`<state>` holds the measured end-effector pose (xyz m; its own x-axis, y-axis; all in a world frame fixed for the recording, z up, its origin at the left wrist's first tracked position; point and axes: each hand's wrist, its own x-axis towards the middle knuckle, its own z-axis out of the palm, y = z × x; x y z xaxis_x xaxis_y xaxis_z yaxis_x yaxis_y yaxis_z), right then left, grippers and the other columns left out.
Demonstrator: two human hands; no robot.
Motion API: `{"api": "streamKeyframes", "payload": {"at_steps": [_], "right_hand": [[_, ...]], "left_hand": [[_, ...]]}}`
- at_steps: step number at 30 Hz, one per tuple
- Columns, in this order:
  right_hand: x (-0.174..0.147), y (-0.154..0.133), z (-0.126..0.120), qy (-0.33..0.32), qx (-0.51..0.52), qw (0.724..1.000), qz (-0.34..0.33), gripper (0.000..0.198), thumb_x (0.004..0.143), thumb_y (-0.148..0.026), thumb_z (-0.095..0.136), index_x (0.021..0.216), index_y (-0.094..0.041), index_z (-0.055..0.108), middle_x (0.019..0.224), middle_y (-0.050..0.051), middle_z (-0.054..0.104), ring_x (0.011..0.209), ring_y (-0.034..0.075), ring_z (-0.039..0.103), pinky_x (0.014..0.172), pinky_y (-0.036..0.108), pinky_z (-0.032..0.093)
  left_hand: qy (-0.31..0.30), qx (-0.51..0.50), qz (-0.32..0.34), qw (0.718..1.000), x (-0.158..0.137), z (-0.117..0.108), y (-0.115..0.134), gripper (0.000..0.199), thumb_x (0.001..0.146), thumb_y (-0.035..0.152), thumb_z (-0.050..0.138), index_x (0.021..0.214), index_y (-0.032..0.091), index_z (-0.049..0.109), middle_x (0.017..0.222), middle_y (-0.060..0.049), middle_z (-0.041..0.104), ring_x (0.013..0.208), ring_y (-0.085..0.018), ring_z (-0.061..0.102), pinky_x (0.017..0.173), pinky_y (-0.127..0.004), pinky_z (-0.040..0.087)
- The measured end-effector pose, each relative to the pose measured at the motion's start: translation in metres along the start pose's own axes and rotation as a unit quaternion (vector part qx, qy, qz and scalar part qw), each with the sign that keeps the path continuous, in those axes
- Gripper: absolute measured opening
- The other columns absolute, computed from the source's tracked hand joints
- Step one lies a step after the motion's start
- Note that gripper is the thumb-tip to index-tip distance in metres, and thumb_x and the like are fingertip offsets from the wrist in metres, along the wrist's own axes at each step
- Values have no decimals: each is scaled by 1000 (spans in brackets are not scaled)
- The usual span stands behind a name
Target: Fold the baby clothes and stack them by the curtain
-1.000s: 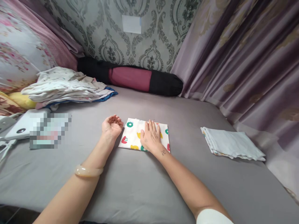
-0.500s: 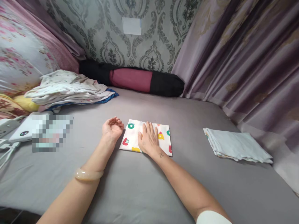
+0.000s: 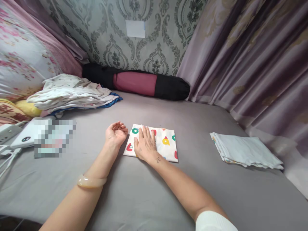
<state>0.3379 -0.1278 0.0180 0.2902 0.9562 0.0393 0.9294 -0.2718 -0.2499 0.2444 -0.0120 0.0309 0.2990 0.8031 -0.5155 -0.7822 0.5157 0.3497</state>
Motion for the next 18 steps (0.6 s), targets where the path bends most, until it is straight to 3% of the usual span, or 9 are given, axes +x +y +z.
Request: {"api": "streamKeyframes", "payload": {"at_steps": [10, 18], "right_hand": [[0, 1, 1, -6, -1, 1000, 9, 62, 99, -39, 23, 152, -7, 25, 160, 13, 16, 147, 24, 12, 118, 47, 4], [3, -15, -2, 11, 4, 1000, -15, 61, 98, -35, 26, 150, -4, 28, 159, 15, 19, 147, 25, 13, 118, 48, 5]], "left_hand": [[-7, -7, 3, 1000, -1, 0, -1, 12, 76, 12, 49, 67, 14, 57, 57, 0, 55, 49, -9, 52, 48, -21, 40], [-14, -9, 3, 1000, 0, 0, 1, 12, 76, 12, 49, 68, 14, 57, 58, 0, 55, 48, -10, 52, 47, -21, 40]]}}
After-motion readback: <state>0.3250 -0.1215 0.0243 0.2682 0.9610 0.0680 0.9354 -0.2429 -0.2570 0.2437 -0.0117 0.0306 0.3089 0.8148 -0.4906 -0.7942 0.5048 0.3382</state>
